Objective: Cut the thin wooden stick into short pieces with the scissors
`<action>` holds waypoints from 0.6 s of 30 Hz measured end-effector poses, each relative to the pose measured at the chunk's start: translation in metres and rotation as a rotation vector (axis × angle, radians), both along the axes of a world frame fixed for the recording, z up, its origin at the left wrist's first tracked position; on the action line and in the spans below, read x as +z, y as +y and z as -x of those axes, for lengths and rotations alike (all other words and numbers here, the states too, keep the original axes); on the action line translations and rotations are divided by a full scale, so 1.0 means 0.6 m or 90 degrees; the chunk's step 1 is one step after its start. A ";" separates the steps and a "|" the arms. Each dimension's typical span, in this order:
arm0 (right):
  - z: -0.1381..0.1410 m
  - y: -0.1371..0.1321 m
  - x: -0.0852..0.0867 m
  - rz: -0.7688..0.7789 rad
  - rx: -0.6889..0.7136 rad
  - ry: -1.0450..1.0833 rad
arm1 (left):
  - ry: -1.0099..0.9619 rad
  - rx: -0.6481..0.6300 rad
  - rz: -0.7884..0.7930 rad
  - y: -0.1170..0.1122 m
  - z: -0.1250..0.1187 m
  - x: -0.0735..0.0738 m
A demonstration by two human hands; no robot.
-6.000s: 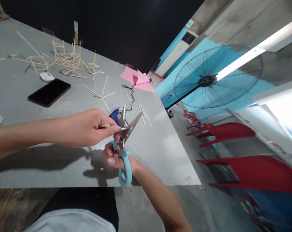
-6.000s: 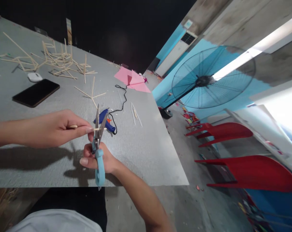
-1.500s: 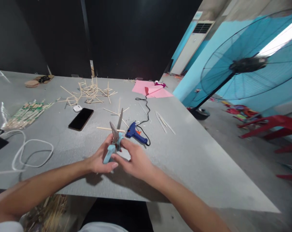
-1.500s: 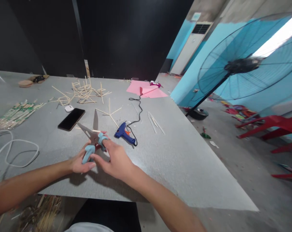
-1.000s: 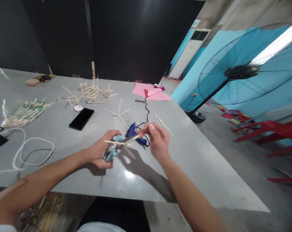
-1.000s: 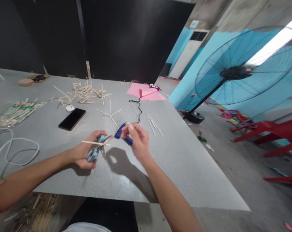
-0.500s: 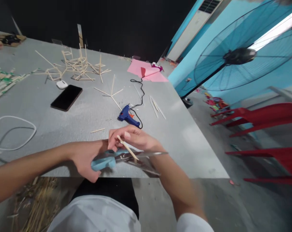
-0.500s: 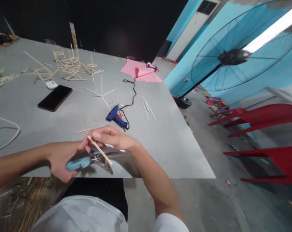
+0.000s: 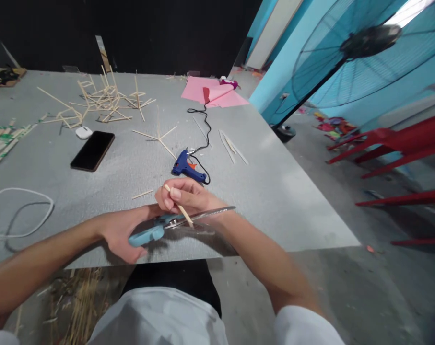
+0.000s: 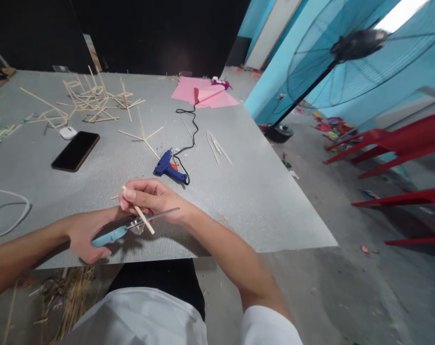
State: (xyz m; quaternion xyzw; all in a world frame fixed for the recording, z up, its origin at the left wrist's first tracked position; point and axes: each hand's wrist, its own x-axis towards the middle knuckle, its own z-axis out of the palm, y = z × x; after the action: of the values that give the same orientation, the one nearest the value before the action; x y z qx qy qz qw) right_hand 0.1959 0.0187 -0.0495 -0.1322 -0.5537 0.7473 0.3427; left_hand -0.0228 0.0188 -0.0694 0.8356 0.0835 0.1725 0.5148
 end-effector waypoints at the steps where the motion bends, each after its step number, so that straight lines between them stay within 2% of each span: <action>1: -0.001 0.000 -0.001 -0.008 0.003 0.004 | 0.000 0.001 0.002 0.000 0.000 0.001; 10: -0.008 -0.014 0.021 0.002 0.049 0.036 | -0.054 -0.021 0.051 -0.014 -0.026 0.023; 14: -0.012 -0.020 0.029 0.020 0.090 0.002 | -0.076 -0.017 0.036 -0.015 -0.029 0.016; 18: -0.013 -0.022 0.027 0.021 0.119 -0.019 | -0.035 -0.050 0.040 -0.016 -0.023 0.005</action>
State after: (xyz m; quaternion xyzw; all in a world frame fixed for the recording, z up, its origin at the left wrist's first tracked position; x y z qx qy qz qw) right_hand 0.2037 0.0053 -0.0335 -0.0969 -0.5564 0.7829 0.2608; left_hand -0.0089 0.0091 -0.0665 0.8166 0.0416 0.1723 0.5494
